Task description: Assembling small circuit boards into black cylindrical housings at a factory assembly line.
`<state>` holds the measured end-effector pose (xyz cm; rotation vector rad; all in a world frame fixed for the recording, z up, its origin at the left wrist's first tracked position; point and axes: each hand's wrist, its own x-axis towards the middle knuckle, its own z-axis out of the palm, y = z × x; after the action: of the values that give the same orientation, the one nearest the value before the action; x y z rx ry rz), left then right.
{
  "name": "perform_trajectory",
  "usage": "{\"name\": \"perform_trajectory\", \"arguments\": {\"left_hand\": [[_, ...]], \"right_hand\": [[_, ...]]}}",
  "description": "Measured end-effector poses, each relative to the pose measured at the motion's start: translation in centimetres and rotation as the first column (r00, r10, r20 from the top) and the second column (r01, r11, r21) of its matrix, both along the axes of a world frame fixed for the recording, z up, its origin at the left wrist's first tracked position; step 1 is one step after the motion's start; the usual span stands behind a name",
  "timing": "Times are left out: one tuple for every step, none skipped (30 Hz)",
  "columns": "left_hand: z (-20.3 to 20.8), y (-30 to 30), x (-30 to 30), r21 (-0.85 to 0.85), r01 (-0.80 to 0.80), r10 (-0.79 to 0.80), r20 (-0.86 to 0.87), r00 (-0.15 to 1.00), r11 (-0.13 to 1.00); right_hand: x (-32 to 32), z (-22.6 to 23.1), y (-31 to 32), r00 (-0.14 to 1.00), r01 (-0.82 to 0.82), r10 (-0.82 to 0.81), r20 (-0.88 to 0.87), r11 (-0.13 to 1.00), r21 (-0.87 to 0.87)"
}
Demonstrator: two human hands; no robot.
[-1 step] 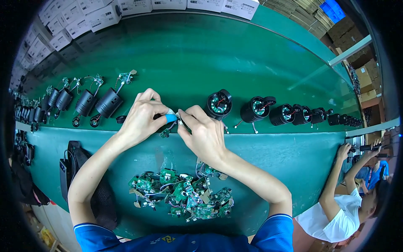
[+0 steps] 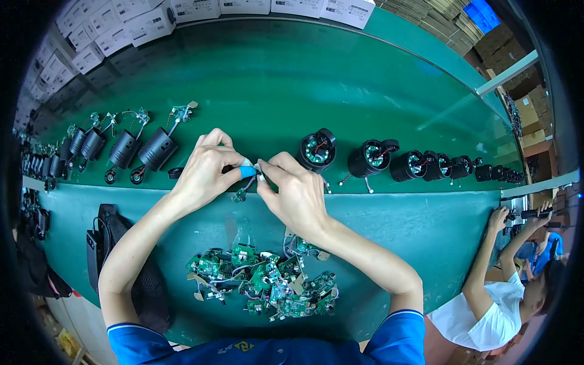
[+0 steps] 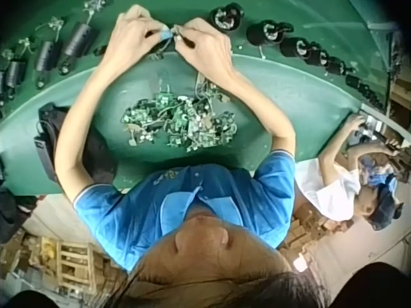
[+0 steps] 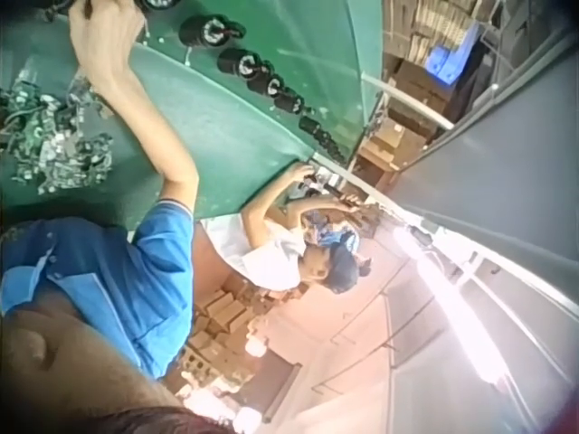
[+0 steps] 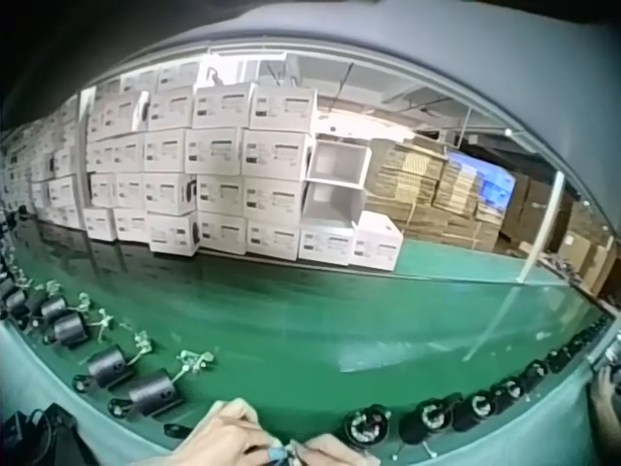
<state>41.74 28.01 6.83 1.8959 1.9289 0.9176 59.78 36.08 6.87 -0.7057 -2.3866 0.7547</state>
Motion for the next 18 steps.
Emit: {"name": "perform_trajectory", "arguments": {"left_hand": [[0.0, -0.1, 0.0, -0.017, 0.006, -0.006, 0.006, 1.0, 1.0], [0.1, -0.1, -0.1, -0.033, 0.011, -0.011, 0.011, 1.0, 0.999], [0.1, -0.2, -0.1, -0.05, 0.017, -0.016, 0.017, 1.0, 0.999], [0.0, -0.2, -0.1, -0.048, 0.017, -0.017, 0.017, 1.0, 0.999], [-0.1, -0.2, -0.1, -0.027, 0.029, -0.029, 0.007, 1.0, 0.999], [-0.2, -0.2, 0.0, -0.007, 0.041, -0.041, -0.004, 0.999, 0.999], [-0.4, -0.2, 0.0, 0.013, 0.052, -0.052, -0.014, 0.999, 0.999], [-0.5, -0.1, 0.0, 0.032, 0.064, -0.064, -0.025, 0.998, 0.997], [-0.2, 0.1, -0.1, 0.028, 0.063, -0.063, -0.019, 0.998, 0.998], [0.4, 0.8, -0.6, 0.006, 0.069, -0.069, -0.011, 0.998, 0.998], [1.5, 1.3, -1.3, -0.02, 0.07, -0.071, -0.004, 0.997, 0.997], [2.5, 1.7, -2.1, -0.043, 0.071, -0.071, -0.001, 0.997, 0.997], [3.1, 1.9, -2.6, -0.066, 0.071, -0.071, 0.001, 0.997, 0.995], [3.6, 2.2, -2.4, -0.071, 0.062, -0.062, 0.002, 0.998, 0.996], [4.1, 2.7, -1.7, -0.167, 0.128, -0.157, -0.175, 0.972, 0.978], [4.5, 3.6, -0.8, -0.273, 0.178, -0.267, -0.335, 0.903, 0.945], [4.9, 4.4, 0.0, -0.383, 0.205, -0.382, -0.47, 0.796, 0.901], [5.3, 4.7, 0.4, -0.493, 0.208, -0.495, -0.572, 0.655, 0.845]], "right_hand": [[0.0, 0.0, 0.2, 1.0, -0.007, 0.008, 0.016, 0.996, -0.085], [0.1, 0.0, 0.4, 0.999, -0.012, 0.018, 0.031, 0.985, -0.17], [0.1, 0.0, 0.4, 0.999, -0.016, 0.029, 0.045, 0.967, -0.254], [0.1, 0.0, 0.4, 0.999, -0.016, 0.028, 0.045, 0.968, -0.251], [0.2, -0.1, 0.3, 0.997, -0.022, 0.039, 0.065, 0.971, -0.237], [0.2, -0.1, 0.2, 0.995, -0.029, 0.049, 0.085, 0.974, -0.223], [0.3, -0.2, 0.1, 0.993, -0.035, 0.058, 0.105, 0.977, -0.21], [0.3, -0.2, 0.1, 0.99, -0.042, 0.068, 0.125, 0.98, -0.197], [0.5, -0.3, 0.1, 0.989, -0.042, 0.069, 0.13, 0.979, -0.201], [0.7, -0.2, 0.1, 0.99, -0.029, 0.055, 0.126, 0.978, -0.206], [0.8, 0.0, -0.1, 0.992, -0.019, 0.046, 0.12, 0.976, -0.216], [0.8, 0.2, -0.3, 0.993, -0.012, 0.038, 0.11, 0.975, -0.222], [0.8, 0.3, -0.4, 0.995, -0.005, 0.029, 0.1, 0.974, -0.228], [1.0, 0.6, -0.4, 0.994, -0.014, 0.039, 0.101, 0.972, -0.233], [1.1, 0.8, -0.3, 0.991, -0.026, 0.058, 0.12, 0.967, -0.253], [1.2, 0.9, -0.1, 0.988, -0.033, 0.073, 0.139, 0.962, -0.272], [1.3, 0.9, 0.2, 0.984, -0.039, 0.088, 0.156, 0.956, -0.291], [1.4, 1.0, 0.4, 0.98, -0.045, 0.102, 0.173, 0.95, -0.309]]}}
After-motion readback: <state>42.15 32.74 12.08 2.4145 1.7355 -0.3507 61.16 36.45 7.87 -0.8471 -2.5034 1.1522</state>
